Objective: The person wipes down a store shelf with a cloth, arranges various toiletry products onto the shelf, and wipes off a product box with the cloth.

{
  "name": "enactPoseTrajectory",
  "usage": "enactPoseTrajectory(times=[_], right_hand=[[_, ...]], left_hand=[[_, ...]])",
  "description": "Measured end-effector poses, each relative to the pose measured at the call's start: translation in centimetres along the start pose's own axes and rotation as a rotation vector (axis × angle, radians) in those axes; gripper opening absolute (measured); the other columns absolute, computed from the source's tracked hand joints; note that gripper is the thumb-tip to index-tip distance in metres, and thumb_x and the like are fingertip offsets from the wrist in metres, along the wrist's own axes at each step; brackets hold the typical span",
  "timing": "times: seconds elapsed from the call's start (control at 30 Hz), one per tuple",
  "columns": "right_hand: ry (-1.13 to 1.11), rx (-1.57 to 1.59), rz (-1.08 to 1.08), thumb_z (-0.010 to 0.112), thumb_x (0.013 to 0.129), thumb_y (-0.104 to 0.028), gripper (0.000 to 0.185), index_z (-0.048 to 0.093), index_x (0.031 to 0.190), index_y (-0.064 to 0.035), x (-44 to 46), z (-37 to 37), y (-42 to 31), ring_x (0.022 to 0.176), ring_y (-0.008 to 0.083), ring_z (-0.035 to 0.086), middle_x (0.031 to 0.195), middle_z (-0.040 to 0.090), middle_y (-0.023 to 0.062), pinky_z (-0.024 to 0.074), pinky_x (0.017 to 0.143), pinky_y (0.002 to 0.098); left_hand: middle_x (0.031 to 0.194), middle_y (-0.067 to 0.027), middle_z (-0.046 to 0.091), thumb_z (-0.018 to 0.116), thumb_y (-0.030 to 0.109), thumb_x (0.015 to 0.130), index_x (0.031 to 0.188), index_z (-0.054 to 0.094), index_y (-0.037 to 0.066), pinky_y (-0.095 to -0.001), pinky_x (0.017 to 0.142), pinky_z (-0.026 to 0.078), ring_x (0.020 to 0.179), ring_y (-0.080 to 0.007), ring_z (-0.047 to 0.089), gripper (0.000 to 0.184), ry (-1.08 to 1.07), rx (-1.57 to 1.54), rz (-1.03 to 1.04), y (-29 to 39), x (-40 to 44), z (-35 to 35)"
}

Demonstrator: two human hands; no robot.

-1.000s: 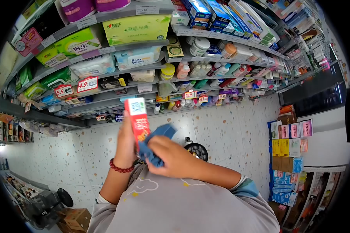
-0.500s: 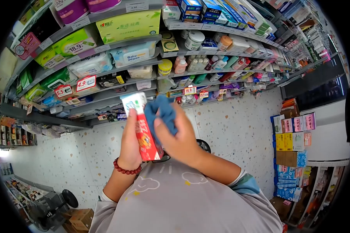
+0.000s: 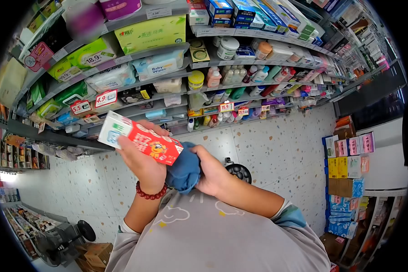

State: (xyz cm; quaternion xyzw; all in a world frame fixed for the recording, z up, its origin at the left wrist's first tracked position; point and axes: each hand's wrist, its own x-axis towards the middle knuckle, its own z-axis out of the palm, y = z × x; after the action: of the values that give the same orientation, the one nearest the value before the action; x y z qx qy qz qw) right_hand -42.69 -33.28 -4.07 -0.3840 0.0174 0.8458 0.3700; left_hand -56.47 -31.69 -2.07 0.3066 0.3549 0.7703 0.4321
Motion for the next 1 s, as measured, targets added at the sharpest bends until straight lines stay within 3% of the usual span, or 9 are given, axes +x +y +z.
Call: enactPoseTrajectory(times=[0.13, 0.3, 0.4, 0.5, 0.6, 0.7, 0.8, 0.87, 1.0], right_hand=[[-0.098, 0.105, 0.028, 0.048, 0.099, -0.029, 0.038, 0.056, 0.124, -0.0002, -0.2, -0.3, -1.1, 0.110, 0.0284, 0.066, 0.122, 0.065, 0.0143, 0.0542, 0.098, 0.0457], [-0.147, 0.174, -0.200, 0.046, 0.099, -0.031, 0.044, 0.055, 0.130, -0.0008, -3.2, 1.0, -6.1, 0.115, 0.0303, 0.064, 0.124, 0.065, 0.0156, 0.0509, 0.102, 0.0475], [-0.035, -0.104, -0.746, 0.054, 0.097, -0.023, 0.043, 0.051, 0.134, -0.0014, -4.9, 2.6, -6.6, 0.104, 0.0261, 0.064, 0.115, 0.062, 0.0107, 0.0534, 0.094, 0.0452], [-0.192, -1.188, -1.504, 0.067, 0.086, -0.013, 0.043, 0.054, 0.125, -0.0001, -4.9, 2.8, -6.0, 0.093, 0.0288, 0.062, 0.103, 0.062, 0.0146, 0.0515, 0.080, 0.0407], [-0.414, -1.593, -1.745, 0.067, 0.083, -0.011, 0.028, 0.061, 0.109, 0.0001, -4.5, 3.8, -5.3, 0.087, 0.0340, 0.061, 0.100, 0.061, 0.0172, 0.0501, 0.078, 0.0401], [-0.421, -1.512, -1.597, 0.068, 0.081, -0.009, 0.022, 0.065, 0.101, 0.0001, -3.0, 2.1, -5.0, 0.085, 0.0375, 0.059, 0.098, 0.063, 0.0170, 0.0501, 0.079, 0.0396], [-0.228, -1.433, -1.240, 0.066, 0.087, -0.011, 0.021, 0.065, 0.105, -0.0002, -1.4, -0.7, -4.9, 0.085, 0.0283, 0.064, 0.094, 0.067, 0.0132, 0.0518, 0.078, 0.0358], [-0.122, -1.017, -0.746, 0.062, 0.095, -0.013, 0.018, 0.066, 0.107, -0.0013, -1.1, -2.0, -3.4, 0.085, 0.0164, 0.066, 0.093, 0.071, 0.0089, 0.0527, 0.078, 0.0318], [-0.333, -1.303, -0.562, 0.067, 0.099, -0.030, 0.043, 0.056, 0.129, -0.0003, -1.1, -2.9, -2.0, 0.098, 0.0120, 0.062, 0.108, 0.068, 0.0085, 0.0512, 0.085, 0.0315]], left_hand=[[0.096, -0.0159, 0.062, 0.046, 0.045, 0.106, 0.109, 0.049, -0.003, -0.0395, 0.077, 0.055, 0.082, -0.0228, 0.064, 0.049, -0.368, 0.046, 0.176, -0.6, 0.2, -1.1], [0.108, -0.0157, 0.064, 0.067, 0.020, 0.095, 0.122, 0.050, -0.002, -0.0371, 0.083, 0.055, 0.094, -0.0218, 0.067, 0.038, -0.433, 0.493, 0.031, -1.7, -1.2, -6.8], [0.115, -0.0159, 0.066, 0.079, 0.017, 0.087, 0.128, 0.050, 0.000, -0.0354, 0.086, 0.055, 0.099, -0.0229, 0.069, 0.053, -0.545, 0.700, -0.134, -1.4, -1.7, -7.8], [0.101, -0.0196, 0.069, 0.081, 0.021, 0.083, 0.125, 0.054, 0.001, -0.0382, 0.077, 0.056, 0.090, -0.0356, 0.070, 0.054, -0.774, 0.983, 0.093, 0.6, -1.0, -5.2], [0.092, -0.0203, 0.068, 0.082, 0.022, 0.080, 0.115, 0.059, 0.001, -0.0408, 0.071, 0.055, 0.083, -0.0390, 0.069, 0.046, -0.786, 1.047, 0.113, 1.1, -0.5, -5.6], [0.092, -0.0180, 0.069, 0.080, 0.020, 0.083, 0.107, 0.061, 0.002, -0.0396, 0.071, 0.056, 0.081, -0.0345, 0.071, 0.036, -0.753, 1.055, 0.088, 2.4, -0.5, -5.5], [0.095, -0.0164, 0.066, 0.057, 0.014, 0.101, 0.129, 0.041, 0.002, -0.0325, 0.066, 0.058, 0.079, -0.0191, 0.068, 0.034, -0.440, 0.423, -0.165, 0.8, -2.0, -8.2], [0.094, -0.0169, 0.064, 0.039, 0.028, 0.108, 0.127, 0.040, 0.002, -0.0347, 0.066, 0.060, 0.076, -0.0215, 0.067, 0.032, -0.271, 0.289, -0.090, 2.0, -1.3, -6.3], [0.094, -0.0130, 0.064, 0.027, 0.053, 0.109, 0.115, 0.051, 0.003, -0.0414, 0.077, 0.060, 0.084, -0.0231, 0.067, 0.056, -0.088, 0.081, -0.221, 3.2, -0.2, -4.5]])
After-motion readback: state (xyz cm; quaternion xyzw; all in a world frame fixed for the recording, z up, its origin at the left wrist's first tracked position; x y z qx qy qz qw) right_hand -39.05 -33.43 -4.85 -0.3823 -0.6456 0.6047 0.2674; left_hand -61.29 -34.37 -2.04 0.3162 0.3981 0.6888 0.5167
